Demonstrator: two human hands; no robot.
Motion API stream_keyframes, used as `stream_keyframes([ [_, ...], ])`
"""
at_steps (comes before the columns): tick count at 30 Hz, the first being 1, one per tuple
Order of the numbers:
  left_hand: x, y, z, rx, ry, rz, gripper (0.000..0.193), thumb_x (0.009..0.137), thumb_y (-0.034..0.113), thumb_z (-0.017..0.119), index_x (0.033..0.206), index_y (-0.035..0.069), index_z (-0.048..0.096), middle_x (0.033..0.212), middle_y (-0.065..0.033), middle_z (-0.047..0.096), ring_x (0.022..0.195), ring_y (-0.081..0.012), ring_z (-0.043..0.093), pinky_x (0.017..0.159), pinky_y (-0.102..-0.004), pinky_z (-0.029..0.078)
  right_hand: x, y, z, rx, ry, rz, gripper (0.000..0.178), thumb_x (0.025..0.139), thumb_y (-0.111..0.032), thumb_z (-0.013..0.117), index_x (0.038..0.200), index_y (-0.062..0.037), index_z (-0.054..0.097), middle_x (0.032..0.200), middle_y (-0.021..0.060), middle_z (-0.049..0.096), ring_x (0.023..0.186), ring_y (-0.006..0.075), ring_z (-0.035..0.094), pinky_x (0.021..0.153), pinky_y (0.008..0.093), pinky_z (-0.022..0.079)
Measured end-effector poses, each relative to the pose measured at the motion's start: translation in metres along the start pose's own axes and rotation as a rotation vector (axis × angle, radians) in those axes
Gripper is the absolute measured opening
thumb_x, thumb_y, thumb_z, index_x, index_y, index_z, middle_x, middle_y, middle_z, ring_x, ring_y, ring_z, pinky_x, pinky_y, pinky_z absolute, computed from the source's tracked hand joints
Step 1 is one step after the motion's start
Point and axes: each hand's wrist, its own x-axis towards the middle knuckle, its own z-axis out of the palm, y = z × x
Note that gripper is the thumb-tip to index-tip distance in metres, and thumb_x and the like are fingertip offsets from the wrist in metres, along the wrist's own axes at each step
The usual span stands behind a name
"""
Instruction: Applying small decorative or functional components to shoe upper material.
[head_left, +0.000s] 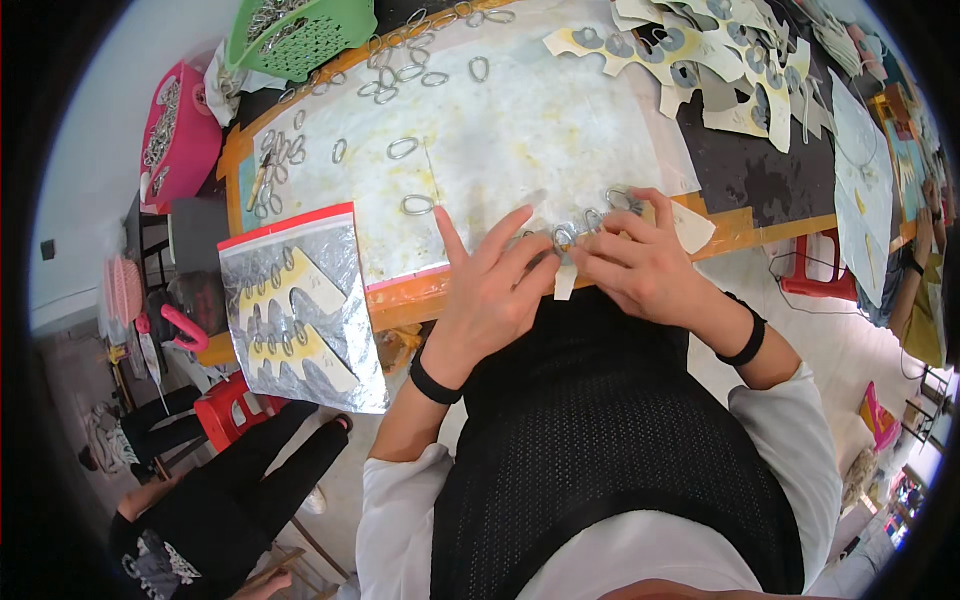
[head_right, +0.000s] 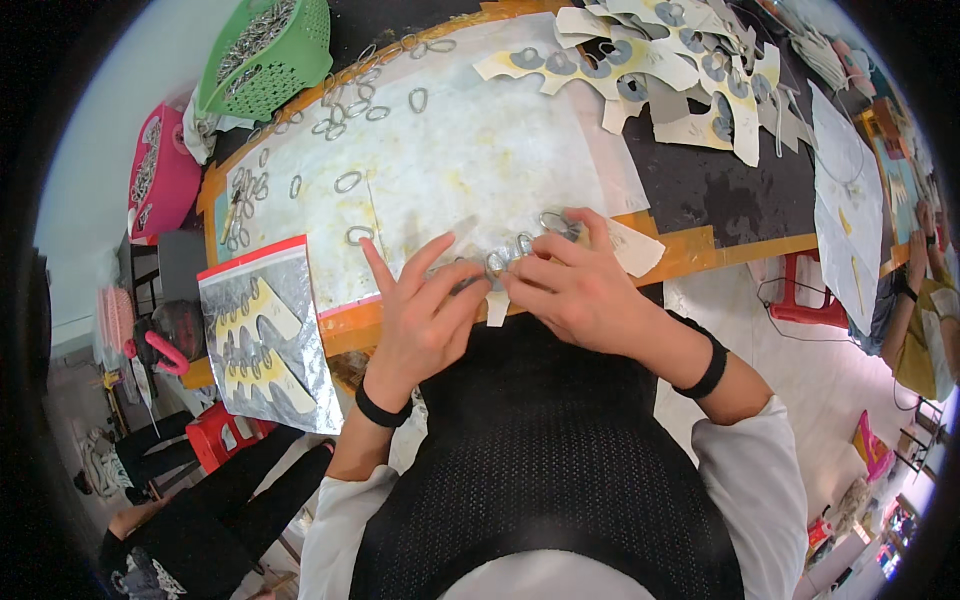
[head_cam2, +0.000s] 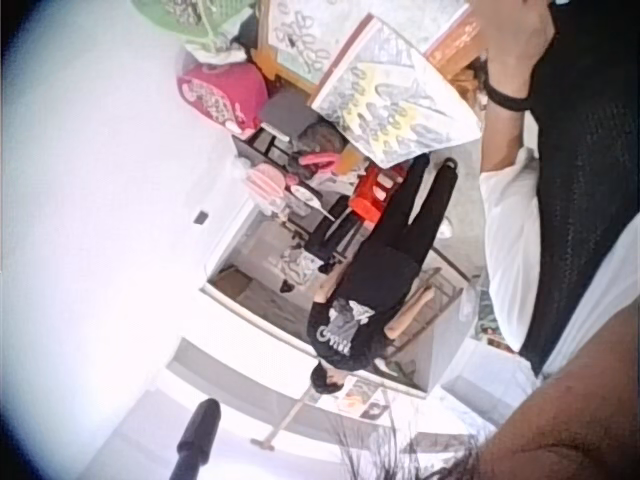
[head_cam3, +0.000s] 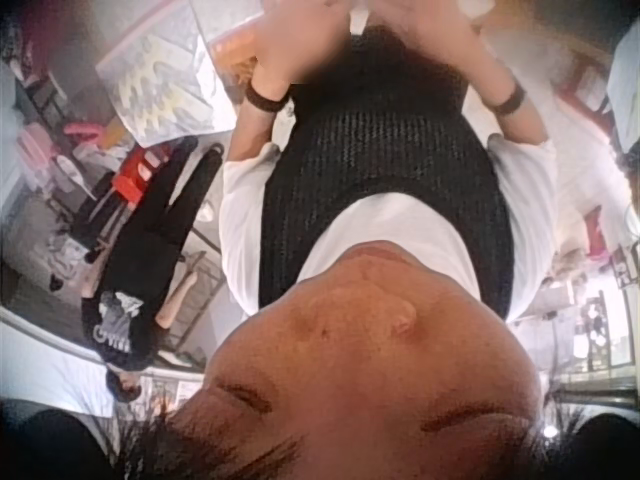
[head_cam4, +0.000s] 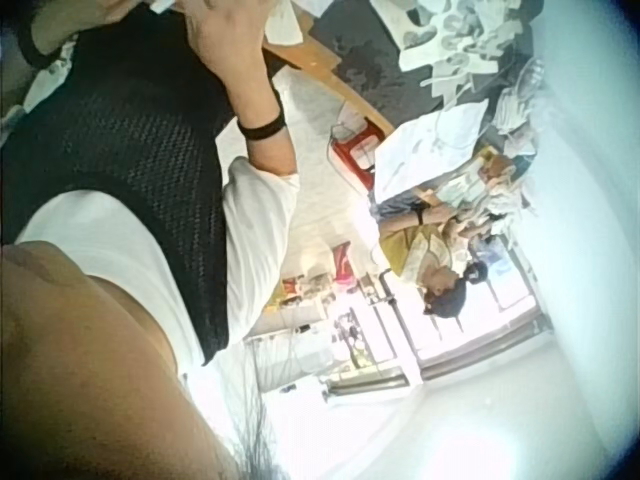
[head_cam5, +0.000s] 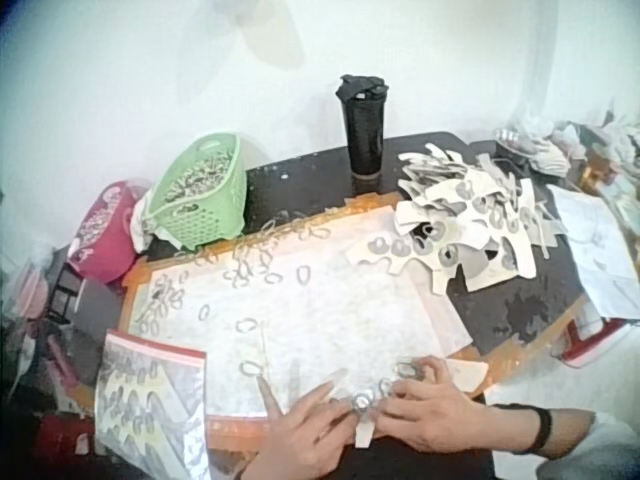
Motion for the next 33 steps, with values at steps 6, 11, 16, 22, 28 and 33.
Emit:
stream_keyframes([
  [6, -0.013, 0.008, -0.006, 0.018, 0.005, -0.113, 0.03, 0.07, 0.016, 0.066, 0.099, 0.02, 0.072, 0.123, -0.0051, 0.053, 0.128, -0.0305, 0.043, 0.105, -0.0745, -0.001, -0.005, -0.01, -0.013, -0.011, 0.001, -0.01, 0.026, 0.077, -0.027, 0.073, 0.096, -0.0124, 0.065, 0.108, -0.0032, 0.062, 0.097, 0.0188, 0.054, 0.101, 0.0577, 0.03],
  [11, -0.012, 0.019, 0.0, 0.046, 0.034, -0.193, 0.035, 0.07, 0.014, 0.065, 0.101, 0.026, 0.074, 0.128, -0.0099, 0.048, 0.129, -0.0347, 0.038, 0.109, -0.0684, -0.004, 0.001, -0.008, -0.022, 0.03, -0.011, 0.021, 0.026, 0.079, -0.026, 0.072, 0.099, -0.0112, 0.063, 0.104, -0.0018, 0.062, 0.096, 0.0183, 0.054, 0.101, 0.0566, 0.031],
  [16, -0.016, 0.022, 0.005, 0.056, 0.042, -0.208, 0.035, 0.071, 0.015, 0.066, 0.103, 0.027, 0.073, 0.131, -0.0119, 0.044, 0.129, -0.0355, 0.037, 0.109, -0.0691, -0.001, 0.005, 0.002, -0.009, 0.261, 0.143, 0.223, 0.031, 0.079, -0.02, 0.071, 0.107, -0.0093, 0.061, 0.093, -0.0001, 0.061, 0.09, 0.0201, 0.054, 0.098, 0.0468, 0.036],
  [22, -0.017, 0.023, 0.005, 0.082, 0.03, -0.181, 0.033, 0.073, 0.019, 0.068, 0.104, 0.029, 0.073, 0.133, -0.0132, 0.041, 0.128, -0.0359, 0.037, 0.108, -0.0698, 0.001, 0.017, -0.003, -0.015, 0.18, 0.066, 0.18, 0.028, 0.076, -0.016, 0.072, 0.102, -0.0081, 0.064, 0.092, 0.0032, 0.059, 0.085, 0.0245, 0.051, 0.088, 0.0416, 0.039],
  [28, -0.023, 0.023, 0.012, 0.211, 0.093, -0.108, 0.032, 0.074, 0.026, 0.07, 0.105, 0.033, 0.073, 0.135, -0.0137, 0.038, 0.128, -0.0356, 0.035, 0.11, -0.0674, -0.001, 0.027, -0.005, -0.022, 0.222, 0.115, 0.189, 0.022, 0.075, -0.014, 0.072, 0.094, -0.0082, 0.063, 0.085, 0.0031, 0.056, 0.095, 0.0263, 0.051, 0.088, 0.0418, 0.039],
  [33, -0.027, 0.024, 0.013, 0.324, 0.17, -0.054, 0.034, 0.072, 0.027, 0.071, 0.105, 0.034, 0.073, 0.135, -0.0157, 0.035, 0.129, -0.0357, 0.031, 0.111, -0.0653, -0.001, 0.028, 0.002, -0.031, 0.602, -0.058, 0.314, 0.019, 0.076, -0.004, 0.069, 0.088, -0.0074, 0.054, 0.08, 0.0036, 0.057, 0.085, 0.0201, 0.056, 0.073, 0.0327, 0.044],
])
